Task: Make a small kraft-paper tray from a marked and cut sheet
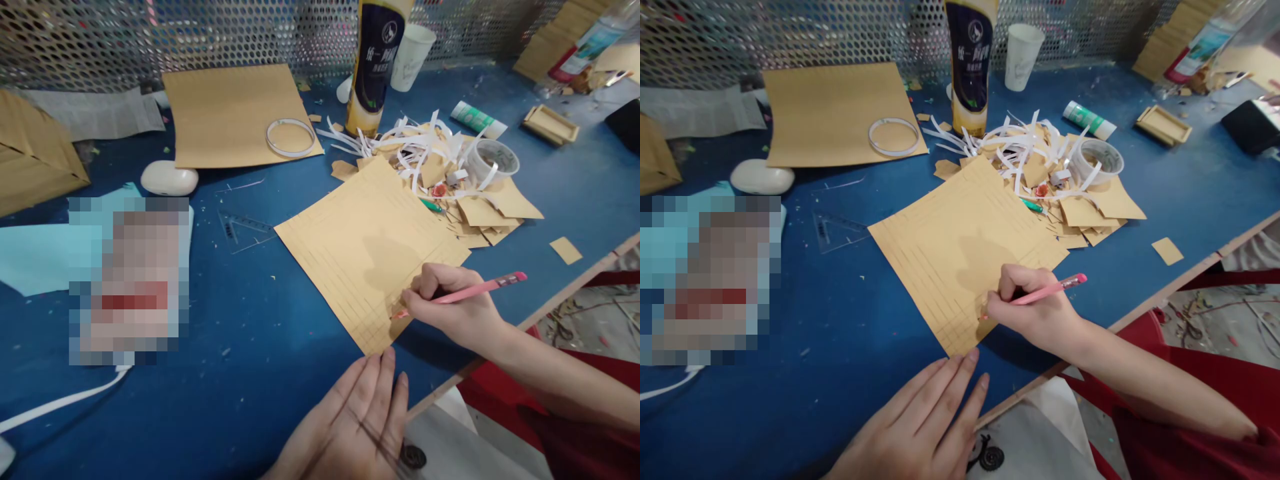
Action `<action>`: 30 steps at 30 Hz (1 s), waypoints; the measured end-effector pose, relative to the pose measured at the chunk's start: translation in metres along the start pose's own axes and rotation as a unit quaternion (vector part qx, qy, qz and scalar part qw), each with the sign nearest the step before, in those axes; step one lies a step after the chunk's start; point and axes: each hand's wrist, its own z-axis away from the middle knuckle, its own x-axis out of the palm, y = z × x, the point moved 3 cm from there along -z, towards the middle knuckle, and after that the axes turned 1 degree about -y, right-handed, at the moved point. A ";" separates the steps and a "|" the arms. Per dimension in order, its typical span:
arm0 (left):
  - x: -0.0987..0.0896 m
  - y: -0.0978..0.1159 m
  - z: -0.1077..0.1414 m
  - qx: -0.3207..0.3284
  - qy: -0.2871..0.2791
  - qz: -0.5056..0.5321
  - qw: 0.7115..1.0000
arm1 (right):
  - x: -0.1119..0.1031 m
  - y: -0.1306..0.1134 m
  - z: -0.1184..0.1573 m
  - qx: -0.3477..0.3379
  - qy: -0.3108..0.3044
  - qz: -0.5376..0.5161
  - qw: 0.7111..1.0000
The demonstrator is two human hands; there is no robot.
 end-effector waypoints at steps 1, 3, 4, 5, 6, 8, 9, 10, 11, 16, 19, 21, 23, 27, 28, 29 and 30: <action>0.000 0.000 0.000 -0.001 -0.001 0.003 1.000 | 0.000 0.000 0.000 0.002 -0.002 0.003 1.000; 0.000 0.000 0.000 0.000 -0.005 0.007 1.000 | 0.000 0.000 0.001 0.006 -0.008 0.001 1.000; 0.000 0.000 0.000 0.000 -0.007 0.008 1.000 | -0.001 0.000 0.001 0.009 -0.010 0.000 1.000; 0.000 0.000 0.000 0.000 -0.008 0.008 1.000 | -0.001 0.001 0.001 0.013 -0.008 0.003 1.000; -0.001 0.000 0.000 0.000 -0.008 0.007 1.000 | -0.001 0.001 0.001 0.018 -0.004 0.009 1.000; -0.001 0.000 0.000 0.000 -0.007 0.004 1.000 | -0.002 0.001 0.000 0.021 0.003 0.021 1.000; -0.001 0.000 0.000 0.001 -0.008 0.003 1.000 | -0.001 0.000 0.000 0.020 0.001 0.020 1.000; -0.001 0.001 0.000 0.001 -0.009 0.002 1.000 | -0.001 0.000 0.000 0.017 -0.005 0.015 1.000; -0.001 0.001 0.000 0.002 -0.011 0.001 1.000 | -0.001 -0.001 -0.001 0.014 -0.012 0.007 1.000; 0.000 0.002 0.002 0.004 -0.011 0.000 1.000 | -0.001 -0.003 -0.001 0.014 -0.010 -0.004 1.000; 0.000 0.002 0.002 0.006 -0.016 0.000 1.000 | -0.002 -0.003 -0.002 0.017 -0.001 0.018 1.000; 0.000 0.002 0.002 0.007 -0.019 0.001 1.000 | -0.001 -0.004 -0.002 0.018 -0.013 0.017 1.000; 0.000 0.001 0.002 0.008 -0.021 0.003 1.000 | 0.000 -0.004 -0.002 0.016 -0.025 0.005 1.000; 0.000 0.001 0.002 0.007 -0.017 0.002 1.000 | -0.001 -0.004 -0.003 0.019 -0.014 0.010 1.000; -0.001 0.001 0.001 0.005 -0.017 0.003 1.000 | -0.001 -0.004 -0.003 0.021 -0.009 0.018 1.000; -0.001 0.000 0.001 0.003 -0.016 0.005 1.000 | -0.001 -0.004 -0.003 0.023 -0.009 0.024 0.999; -0.001 0.000 0.001 0.000 -0.018 0.007 1.000 | -0.001 -0.004 -0.003 0.024 -0.013 0.025 0.999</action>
